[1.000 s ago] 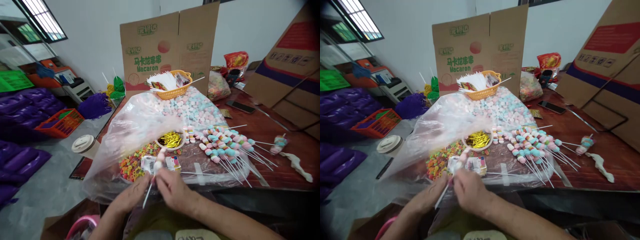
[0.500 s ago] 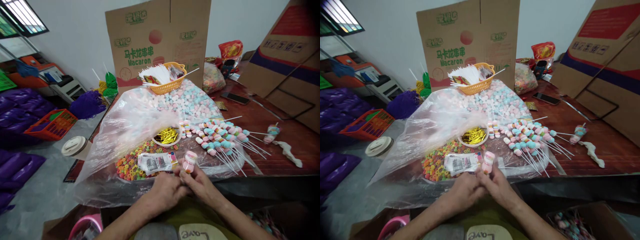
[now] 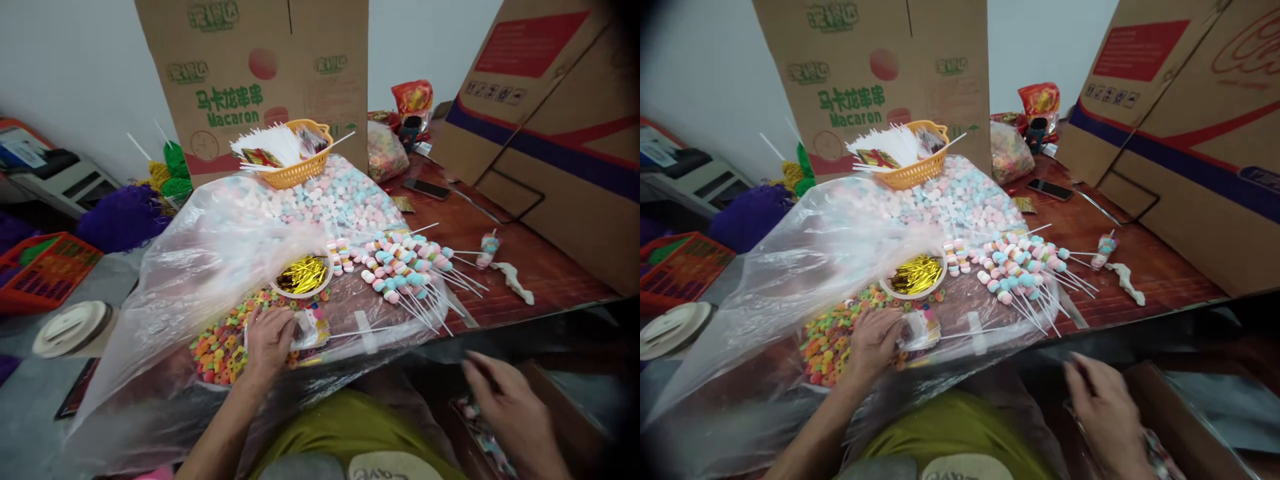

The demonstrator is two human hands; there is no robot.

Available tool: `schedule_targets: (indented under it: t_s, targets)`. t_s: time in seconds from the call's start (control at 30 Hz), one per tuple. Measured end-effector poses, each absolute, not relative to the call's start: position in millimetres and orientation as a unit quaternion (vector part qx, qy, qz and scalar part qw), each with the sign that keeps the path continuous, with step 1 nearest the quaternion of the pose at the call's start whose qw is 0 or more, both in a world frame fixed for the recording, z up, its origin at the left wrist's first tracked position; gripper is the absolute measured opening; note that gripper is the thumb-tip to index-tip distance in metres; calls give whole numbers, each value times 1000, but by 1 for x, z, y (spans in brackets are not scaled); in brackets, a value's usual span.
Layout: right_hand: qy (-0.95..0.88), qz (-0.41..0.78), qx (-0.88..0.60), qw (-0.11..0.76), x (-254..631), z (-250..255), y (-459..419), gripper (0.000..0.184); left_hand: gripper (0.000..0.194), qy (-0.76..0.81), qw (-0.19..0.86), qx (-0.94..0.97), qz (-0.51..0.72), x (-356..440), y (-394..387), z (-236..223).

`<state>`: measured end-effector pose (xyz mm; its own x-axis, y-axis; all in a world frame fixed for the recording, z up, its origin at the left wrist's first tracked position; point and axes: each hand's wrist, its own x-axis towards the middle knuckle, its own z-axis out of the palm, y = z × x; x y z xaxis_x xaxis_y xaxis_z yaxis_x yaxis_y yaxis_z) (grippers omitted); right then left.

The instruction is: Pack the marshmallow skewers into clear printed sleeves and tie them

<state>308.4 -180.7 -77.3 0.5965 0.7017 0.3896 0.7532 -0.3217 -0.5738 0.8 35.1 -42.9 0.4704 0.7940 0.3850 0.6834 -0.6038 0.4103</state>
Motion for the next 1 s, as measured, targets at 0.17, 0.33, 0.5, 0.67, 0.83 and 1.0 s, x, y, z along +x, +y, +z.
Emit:
schedule_targets:
  t_s: [0.17,0.33,0.5,0.67,0.83,1.0]
  targets:
    - [-709,25,-559,428,206,-28,-46,38,18,412,116,871,241,-2,24,-11]
    - [-702,56,-565,430,187,-38,0,25,22,475,93,865,130,7,30,-32]
    - [-658,63,-610,437,218,-56,-21,14,18,482,121,854,154,7,39,-52]
    - [-632,155,-597,470,216,-33,-27,26,13,378,201,870,244,2,39,-28]
    - [-624,357,-553,421,190,-24,-16,18,11,379,285,843,256,7,28,1]
    - [-664,276,-535,444,190,-20,-21,11,13,442,410,760,242,20,24,5]
